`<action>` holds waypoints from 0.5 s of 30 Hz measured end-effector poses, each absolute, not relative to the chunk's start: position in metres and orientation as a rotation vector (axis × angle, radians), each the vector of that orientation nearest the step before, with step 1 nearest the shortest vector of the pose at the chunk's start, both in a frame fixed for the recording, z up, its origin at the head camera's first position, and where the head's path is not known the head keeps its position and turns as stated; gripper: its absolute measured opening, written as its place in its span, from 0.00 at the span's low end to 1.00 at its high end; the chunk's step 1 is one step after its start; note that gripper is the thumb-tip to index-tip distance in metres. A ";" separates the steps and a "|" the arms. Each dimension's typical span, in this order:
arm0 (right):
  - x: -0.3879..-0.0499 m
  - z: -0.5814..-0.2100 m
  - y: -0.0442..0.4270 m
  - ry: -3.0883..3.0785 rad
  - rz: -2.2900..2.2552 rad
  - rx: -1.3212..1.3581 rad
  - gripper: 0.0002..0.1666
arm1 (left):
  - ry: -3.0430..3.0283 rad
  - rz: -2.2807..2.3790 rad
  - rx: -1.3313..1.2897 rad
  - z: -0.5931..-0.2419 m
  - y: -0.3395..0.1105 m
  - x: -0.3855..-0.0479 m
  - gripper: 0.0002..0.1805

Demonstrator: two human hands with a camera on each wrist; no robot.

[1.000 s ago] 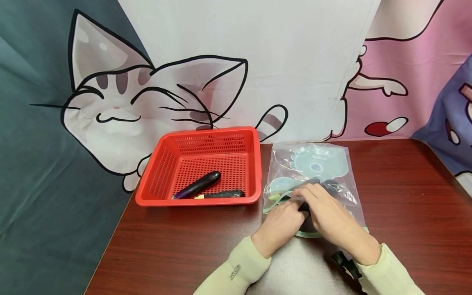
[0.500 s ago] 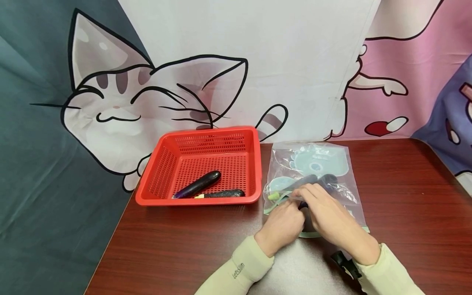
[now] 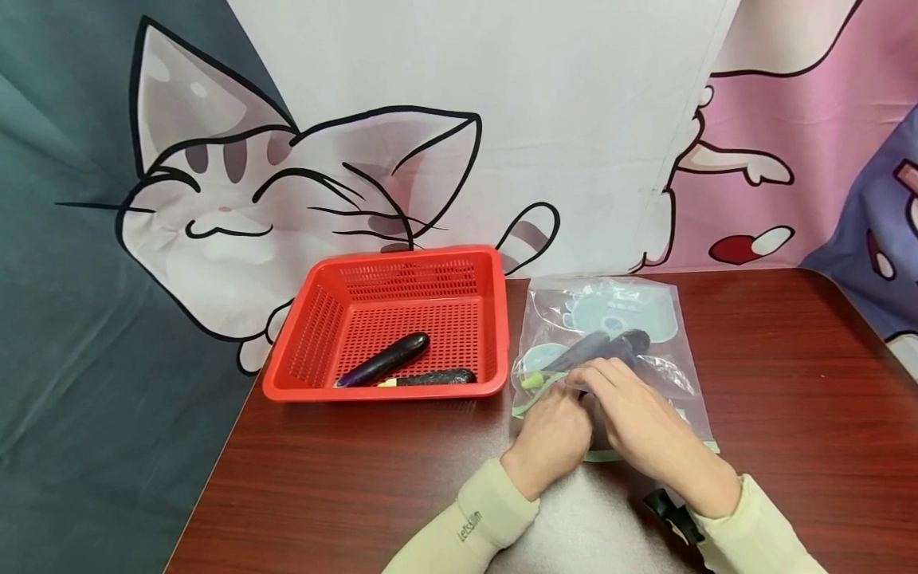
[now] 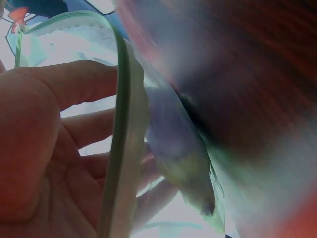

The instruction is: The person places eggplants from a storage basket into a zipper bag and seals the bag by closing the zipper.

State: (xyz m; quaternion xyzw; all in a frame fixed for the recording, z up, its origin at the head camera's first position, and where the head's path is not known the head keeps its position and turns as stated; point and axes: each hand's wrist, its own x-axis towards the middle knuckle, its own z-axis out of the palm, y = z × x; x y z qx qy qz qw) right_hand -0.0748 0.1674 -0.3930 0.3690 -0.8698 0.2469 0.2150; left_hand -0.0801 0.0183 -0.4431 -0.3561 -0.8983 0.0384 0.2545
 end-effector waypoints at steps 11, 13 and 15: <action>-0.075 -0.392 0.168 -2.395 0.659 1.044 0.25 | -2.498 0.128 -0.825 -0.445 0.021 -0.075 0.09; -0.075 -0.392 0.168 -2.397 0.655 1.039 0.25 | -2.514 0.123 -0.806 -0.446 0.022 -0.074 0.10; -0.075 -0.392 0.168 -2.399 0.660 1.037 0.25 | -2.523 0.122 -0.788 -0.445 0.022 -0.073 0.11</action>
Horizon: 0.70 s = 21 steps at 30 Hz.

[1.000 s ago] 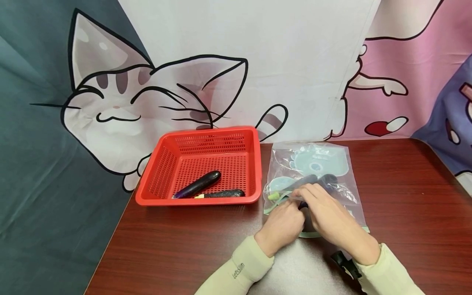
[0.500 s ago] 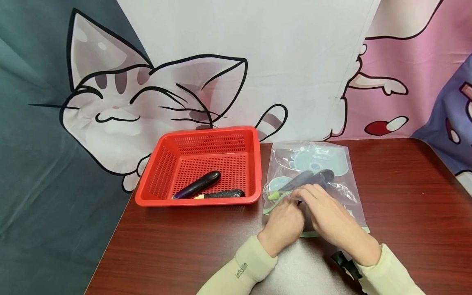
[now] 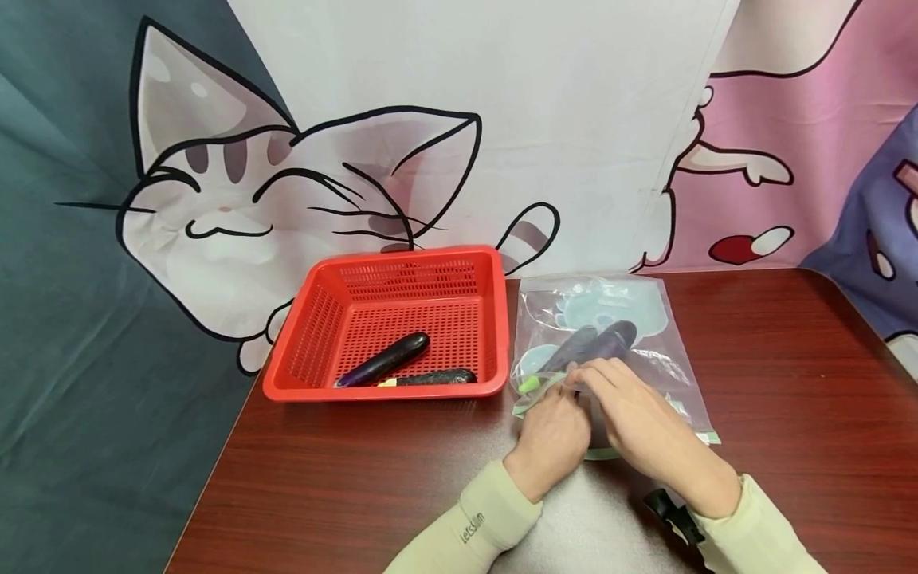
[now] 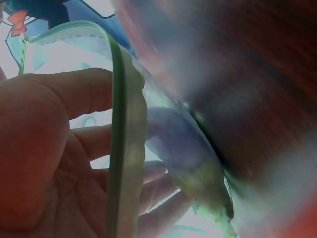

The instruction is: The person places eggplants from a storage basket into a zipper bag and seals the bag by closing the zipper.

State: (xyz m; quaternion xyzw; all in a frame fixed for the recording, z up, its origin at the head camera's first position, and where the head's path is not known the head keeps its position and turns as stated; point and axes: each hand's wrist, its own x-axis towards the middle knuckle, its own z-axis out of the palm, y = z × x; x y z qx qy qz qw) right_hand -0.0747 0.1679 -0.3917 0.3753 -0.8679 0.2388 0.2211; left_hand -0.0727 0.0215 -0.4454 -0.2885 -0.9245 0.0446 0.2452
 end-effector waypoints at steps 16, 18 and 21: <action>-0.075 -0.392 0.168 -2.428 0.670 1.020 0.28 | -2.596 0.242 -0.787 -0.442 0.021 -0.073 0.19; -0.076 -0.393 0.168 -2.423 0.664 1.021 0.28 | -2.568 0.232 -0.809 -0.441 0.020 -0.073 0.18; -0.076 -0.394 0.168 -2.424 0.654 1.021 0.28 | -2.514 0.224 -0.855 -0.439 0.019 -0.072 0.18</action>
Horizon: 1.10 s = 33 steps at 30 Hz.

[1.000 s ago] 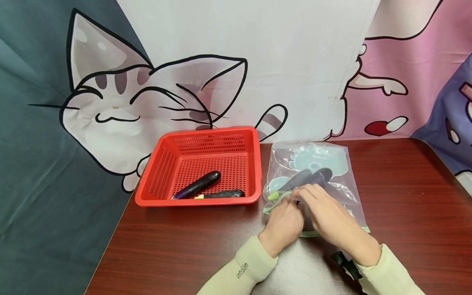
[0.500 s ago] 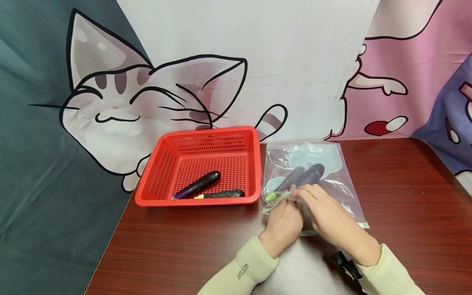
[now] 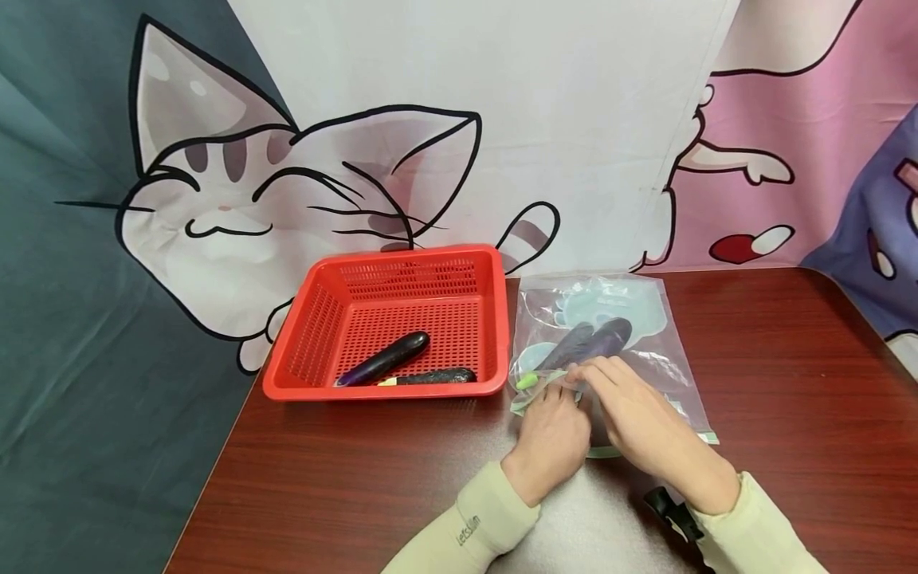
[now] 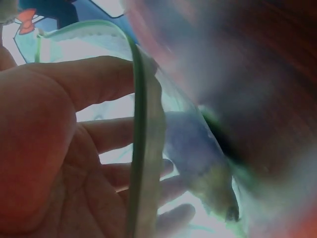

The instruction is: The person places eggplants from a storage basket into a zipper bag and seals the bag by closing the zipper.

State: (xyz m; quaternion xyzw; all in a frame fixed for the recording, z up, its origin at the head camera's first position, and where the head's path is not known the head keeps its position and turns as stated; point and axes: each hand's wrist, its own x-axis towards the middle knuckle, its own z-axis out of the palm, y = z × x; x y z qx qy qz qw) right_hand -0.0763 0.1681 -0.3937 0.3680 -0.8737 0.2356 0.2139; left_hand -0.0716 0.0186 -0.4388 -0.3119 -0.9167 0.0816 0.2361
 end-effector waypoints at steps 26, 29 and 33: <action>-0.076 -0.394 0.169 -2.497 0.676 0.973 0.25 | -2.788 -0.134 -1.212 -0.377 -0.005 -0.053 0.10; -0.077 -0.394 0.169 -2.493 0.676 0.977 0.25 | -2.795 -0.179 -1.221 -0.372 -0.008 -0.052 0.09; -0.077 -0.394 0.170 -2.479 0.675 0.987 0.25 | -2.814 -0.211 -1.188 -0.367 -0.012 -0.052 0.09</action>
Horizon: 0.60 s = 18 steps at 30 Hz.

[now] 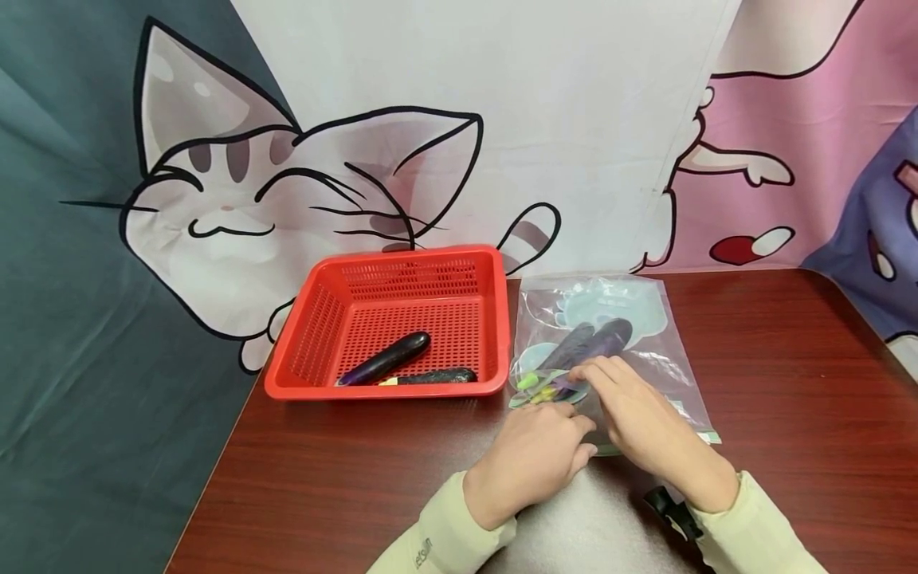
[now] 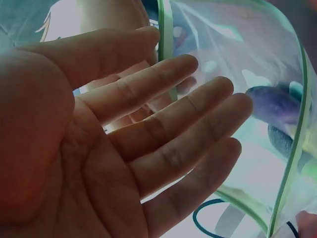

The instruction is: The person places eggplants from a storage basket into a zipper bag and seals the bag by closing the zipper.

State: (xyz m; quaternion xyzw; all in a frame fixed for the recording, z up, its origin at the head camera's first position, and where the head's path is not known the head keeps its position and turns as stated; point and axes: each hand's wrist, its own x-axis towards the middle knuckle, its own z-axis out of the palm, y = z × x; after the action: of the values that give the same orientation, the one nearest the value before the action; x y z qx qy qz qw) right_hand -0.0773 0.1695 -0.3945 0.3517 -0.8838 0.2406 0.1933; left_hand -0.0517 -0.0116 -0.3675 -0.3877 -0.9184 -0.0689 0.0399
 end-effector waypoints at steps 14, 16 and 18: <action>-0.077 -0.397 0.169 -2.458 0.671 0.989 0.26 | -2.787 -0.264 -1.276 -0.358 -0.028 -0.059 0.09; -0.077 -0.396 0.169 -2.452 0.673 0.993 0.26 | -2.788 -0.294 -1.293 -0.356 -0.030 -0.060 0.10; -0.077 -0.396 0.169 -2.446 0.672 1.002 0.26 | -2.770 -0.314 -1.286 -0.355 -0.034 -0.062 0.10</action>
State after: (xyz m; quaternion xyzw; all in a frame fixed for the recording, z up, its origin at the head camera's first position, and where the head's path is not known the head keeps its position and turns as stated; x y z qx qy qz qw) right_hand -0.0773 0.1687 -0.3963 0.3594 -0.8776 0.2413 0.2058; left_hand -0.0618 -0.0337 -0.3550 -0.4186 -0.9017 -0.1023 0.0358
